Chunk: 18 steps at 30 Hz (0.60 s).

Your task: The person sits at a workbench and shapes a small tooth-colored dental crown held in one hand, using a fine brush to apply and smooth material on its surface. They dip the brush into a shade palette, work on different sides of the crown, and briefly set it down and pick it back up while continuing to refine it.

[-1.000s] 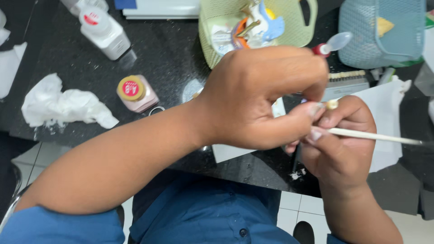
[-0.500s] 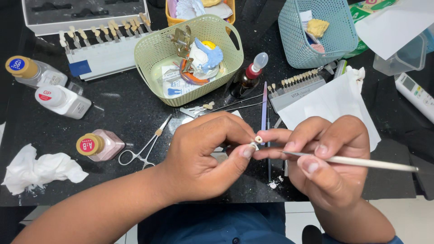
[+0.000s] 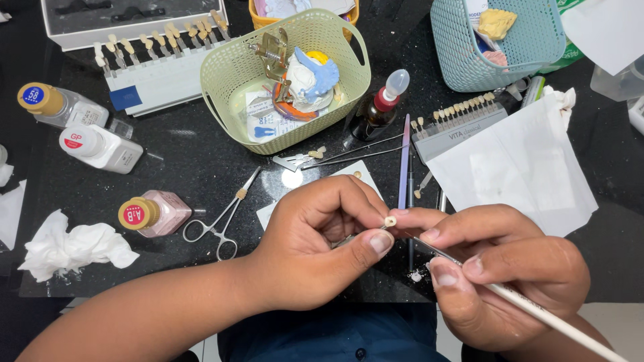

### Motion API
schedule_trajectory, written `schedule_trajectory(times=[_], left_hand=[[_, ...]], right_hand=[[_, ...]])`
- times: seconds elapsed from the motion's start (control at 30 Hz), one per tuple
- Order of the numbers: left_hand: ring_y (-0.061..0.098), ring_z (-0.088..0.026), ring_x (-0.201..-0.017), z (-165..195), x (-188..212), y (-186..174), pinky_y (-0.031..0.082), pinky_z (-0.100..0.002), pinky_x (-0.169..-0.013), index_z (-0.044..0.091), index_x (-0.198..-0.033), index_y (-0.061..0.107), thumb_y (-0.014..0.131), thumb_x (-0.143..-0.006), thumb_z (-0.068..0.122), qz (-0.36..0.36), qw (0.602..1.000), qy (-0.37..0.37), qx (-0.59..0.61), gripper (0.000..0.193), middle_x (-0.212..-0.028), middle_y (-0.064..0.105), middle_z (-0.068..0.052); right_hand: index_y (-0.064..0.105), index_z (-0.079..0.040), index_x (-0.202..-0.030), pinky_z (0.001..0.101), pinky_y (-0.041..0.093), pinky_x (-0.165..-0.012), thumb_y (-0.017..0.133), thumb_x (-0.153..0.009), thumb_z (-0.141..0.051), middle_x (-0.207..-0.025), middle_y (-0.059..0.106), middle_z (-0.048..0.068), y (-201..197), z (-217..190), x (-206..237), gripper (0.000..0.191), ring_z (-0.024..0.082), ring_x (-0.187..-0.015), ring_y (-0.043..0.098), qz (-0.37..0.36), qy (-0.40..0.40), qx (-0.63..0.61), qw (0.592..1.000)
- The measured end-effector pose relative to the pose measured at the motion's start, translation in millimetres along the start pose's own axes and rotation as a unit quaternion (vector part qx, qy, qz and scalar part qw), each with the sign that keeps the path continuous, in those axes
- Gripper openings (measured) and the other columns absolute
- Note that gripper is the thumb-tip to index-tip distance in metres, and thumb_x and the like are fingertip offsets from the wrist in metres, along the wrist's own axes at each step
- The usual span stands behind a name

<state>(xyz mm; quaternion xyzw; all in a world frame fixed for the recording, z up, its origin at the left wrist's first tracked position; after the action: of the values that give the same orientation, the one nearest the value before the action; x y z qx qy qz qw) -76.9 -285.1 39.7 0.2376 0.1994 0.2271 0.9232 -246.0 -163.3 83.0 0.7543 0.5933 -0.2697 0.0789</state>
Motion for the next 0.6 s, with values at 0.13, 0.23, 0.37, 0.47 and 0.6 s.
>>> schedule_trajectory(times=[0.13,0.23,0.37,0.47,0.6], left_hand=[[0.063,-0.008,-0.095,-5,0,-2,0.055,-0.025,-0.091,-0.001,-0.109,0.056,0.066,-0.108,0.002,0.007,0.995,-0.059,0.078,0.010,-0.105,0.062,-0.009],[0.066,-0.011,-0.094,-8,-1,-2,0.057,-0.028,-0.089,-0.001,-0.108,0.057,0.068,-0.107,0.005,0.010,0.991,-0.087,0.099,0.013,-0.104,0.065,-0.010],[0.069,-0.013,-0.092,-11,1,-3,0.061,-0.030,-0.086,0.000,-0.108,0.055,0.070,-0.105,0.011,0.010,0.983,-0.132,0.124,0.019,-0.104,0.069,-0.011],[0.069,-0.013,-0.089,-15,3,-3,0.060,-0.030,-0.084,0.000,-0.107,0.055,0.071,-0.103,0.016,0.009,0.974,-0.173,0.148,0.023,-0.105,0.071,-0.013],[0.070,-0.014,-0.092,-18,4,-6,0.062,-0.031,-0.087,0.001,-0.107,0.055,0.072,-0.105,0.018,-0.018,0.967,-0.186,0.173,0.025,-0.107,0.071,-0.012]], right_hand=[[0.045,-0.008,-0.111,0.0549,0.063,-0.103,0.064,-0.095,0.002,-0.112,0.062,0.018,0,-2,-1,0.026,0.024,-0.106,0.074,-0.012,-0.006,0.023,1.000],[0.045,-0.008,-0.111,0.0506,0.064,-0.099,0.066,-0.095,0.000,-0.111,0.062,0.018,1,-3,-1,0.027,0.025,-0.106,0.075,-0.009,-0.010,0.041,0.999],[0.045,-0.008,-0.111,0.0464,0.069,-0.096,0.067,-0.095,-0.001,-0.112,0.063,0.019,0,-2,0,0.029,0.029,-0.109,0.076,-0.014,-0.006,0.040,0.999],[0.046,-0.008,-0.111,0.0453,0.071,-0.095,0.068,-0.094,0.000,-0.113,0.064,0.021,0,-1,0,0.029,0.033,-0.110,0.077,-0.023,0.004,0.034,0.999],[0.049,-0.009,-0.116,0.0444,0.069,-0.097,0.069,-0.095,0.002,-0.119,0.063,0.022,1,-5,3,0.031,0.036,-0.114,0.075,-0.024,0.015,0.005,1.000]])
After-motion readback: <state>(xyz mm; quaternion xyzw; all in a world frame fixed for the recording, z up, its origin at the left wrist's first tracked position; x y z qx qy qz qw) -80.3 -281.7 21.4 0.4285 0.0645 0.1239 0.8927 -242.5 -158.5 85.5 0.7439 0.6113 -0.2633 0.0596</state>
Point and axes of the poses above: each hand's wrist, its own x-axis away from the middle knuckle, its own y-axis out of the palm, z = x × y, the point moved 2 cm from there along -x, towards the middle knuckle
